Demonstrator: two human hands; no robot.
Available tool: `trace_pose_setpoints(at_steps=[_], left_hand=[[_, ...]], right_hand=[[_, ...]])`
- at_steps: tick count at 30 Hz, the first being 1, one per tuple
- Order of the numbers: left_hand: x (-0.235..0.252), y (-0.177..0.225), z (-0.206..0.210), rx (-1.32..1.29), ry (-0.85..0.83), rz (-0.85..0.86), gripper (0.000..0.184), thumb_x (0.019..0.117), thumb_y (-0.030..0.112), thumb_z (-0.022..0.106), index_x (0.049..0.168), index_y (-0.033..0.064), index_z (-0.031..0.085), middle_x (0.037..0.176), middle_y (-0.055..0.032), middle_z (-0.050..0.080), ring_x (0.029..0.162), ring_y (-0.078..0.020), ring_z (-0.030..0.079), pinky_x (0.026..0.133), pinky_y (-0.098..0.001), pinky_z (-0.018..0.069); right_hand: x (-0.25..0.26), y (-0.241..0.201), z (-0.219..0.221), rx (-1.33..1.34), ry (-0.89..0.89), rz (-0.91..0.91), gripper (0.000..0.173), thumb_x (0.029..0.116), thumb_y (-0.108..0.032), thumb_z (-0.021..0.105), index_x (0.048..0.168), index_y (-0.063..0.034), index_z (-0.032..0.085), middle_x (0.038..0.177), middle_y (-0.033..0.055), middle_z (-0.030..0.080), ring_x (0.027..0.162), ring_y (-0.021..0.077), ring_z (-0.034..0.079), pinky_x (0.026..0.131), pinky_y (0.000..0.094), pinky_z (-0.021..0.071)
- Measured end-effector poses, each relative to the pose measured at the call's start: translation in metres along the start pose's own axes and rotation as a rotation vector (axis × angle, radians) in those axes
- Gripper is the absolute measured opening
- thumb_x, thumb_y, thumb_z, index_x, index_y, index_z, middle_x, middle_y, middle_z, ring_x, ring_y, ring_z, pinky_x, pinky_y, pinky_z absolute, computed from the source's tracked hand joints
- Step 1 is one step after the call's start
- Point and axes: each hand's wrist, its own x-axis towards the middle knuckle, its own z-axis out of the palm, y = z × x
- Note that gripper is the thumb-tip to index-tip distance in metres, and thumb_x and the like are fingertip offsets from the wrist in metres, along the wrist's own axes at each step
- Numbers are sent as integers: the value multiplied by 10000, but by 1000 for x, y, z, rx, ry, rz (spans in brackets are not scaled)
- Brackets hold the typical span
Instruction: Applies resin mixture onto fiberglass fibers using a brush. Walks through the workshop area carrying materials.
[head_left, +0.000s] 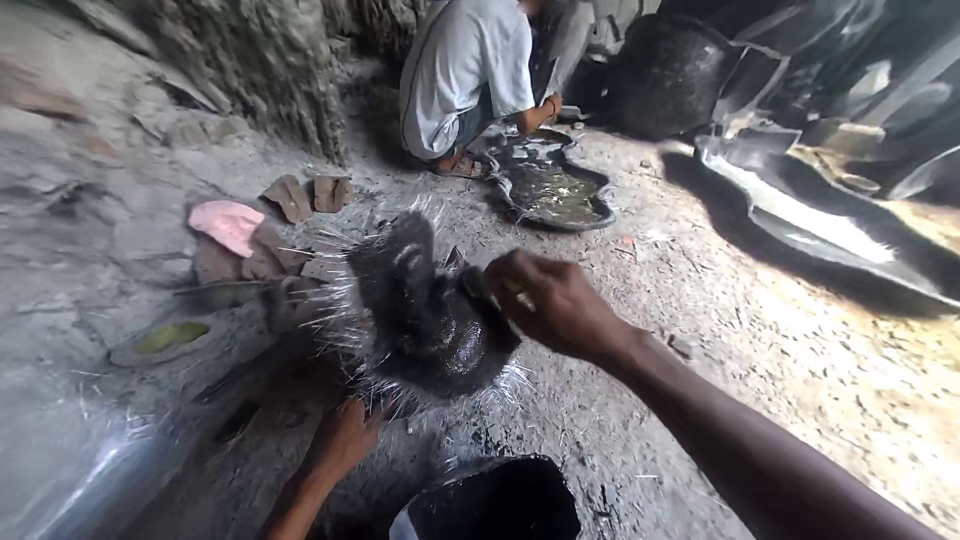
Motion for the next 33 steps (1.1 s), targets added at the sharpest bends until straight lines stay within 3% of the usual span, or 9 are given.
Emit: trace_pose_setpoints(at_steps=[3,6,9,12,14,17,20,25,33], left_hand=[[2,-4,2,-10,6,12,495,1048,345,548,1257,-99,615,1238,-293,645,1231,-404,604,1085,-530,436],[3,-6,1,-36,2,11,484,1046,351,550,1242,-84,629,1229,-283,650,1220,-397,609,1073,-537,440],[2,-3,-1,-45,-32,-2,497,1055,359,529,1226,-98,623,1226,-290,644,1222,-394,605,1080,-512,438],[4,-3,-4,-28,-48,-8,519,1064,369,502,1239,-106,618,1266,-290,633,1254,-387,592,1102,-498,426],[2,-4,0,-28,-29,4,511,1060,350,508,1258,-110,612,1273,-297,630,1253,-393,595,1102,-504,428],[5,-5,1,-9,-4,14,493,1054,321,516,1272,-111,610,1307,-304,614,1283,-403,575,1120,-515,409],[0,-4,3,8,28,9,457,1033,259,552,1244,-142,606,1251,-327,631,1246,-432,591,1101,-520,421],[-2,0,2,14,56,14,457,1023,236,580,1265,-152,591,1233,-343,635,1222,-451,605,1091,-553,425],[-3,-3,6,52,114,53,496,999,246,619,1244,-184,586,1198,-371,636,1191,-480,616,1075,-579,437]], right_hand=[[-12,9,28,-77,-174,-80,171,1003,-134,562,1076,-47,691,941,102,703,850,252,712,763,425,604],[-22,-3,23,-74,-116,-30,184,999,-122,561,1102,-42,691,994,100,724,874,223,725,801,396,612],[-38,-17,21,-141,-148,0,176,1004,-157,568,1079,-50,687,939,89,701,800,220,708,716,397,612],[-51,-26,22,-186,-90,-34,182,988,-165,556,1056,-76,699,974,58,713,809,173,698,710,324,602],[-55,-26,23,-154,-95,11,175,976,-167,574,1047,-75,704,946,55,712,787,172,703,695,335,607],[-34,-24,4,-38,51,209,188,975,-158,629,1089,-29,703,906,91,730,753,187,723,677,377,618],[-3,-16,10,15,251,352,213,993,-214,627,1080,-26,678,859,79,723,710,162,717,656,357,615],[12,-6,59,234,232,632,290,1028,-324,612,1066,-43,672,765,74,699,659,204,694,652,439,585],[4,-10,49,379,394,569,287,1024,-315,617,1031,-37,687,745,53,702,623,145,683,614,360,586]])
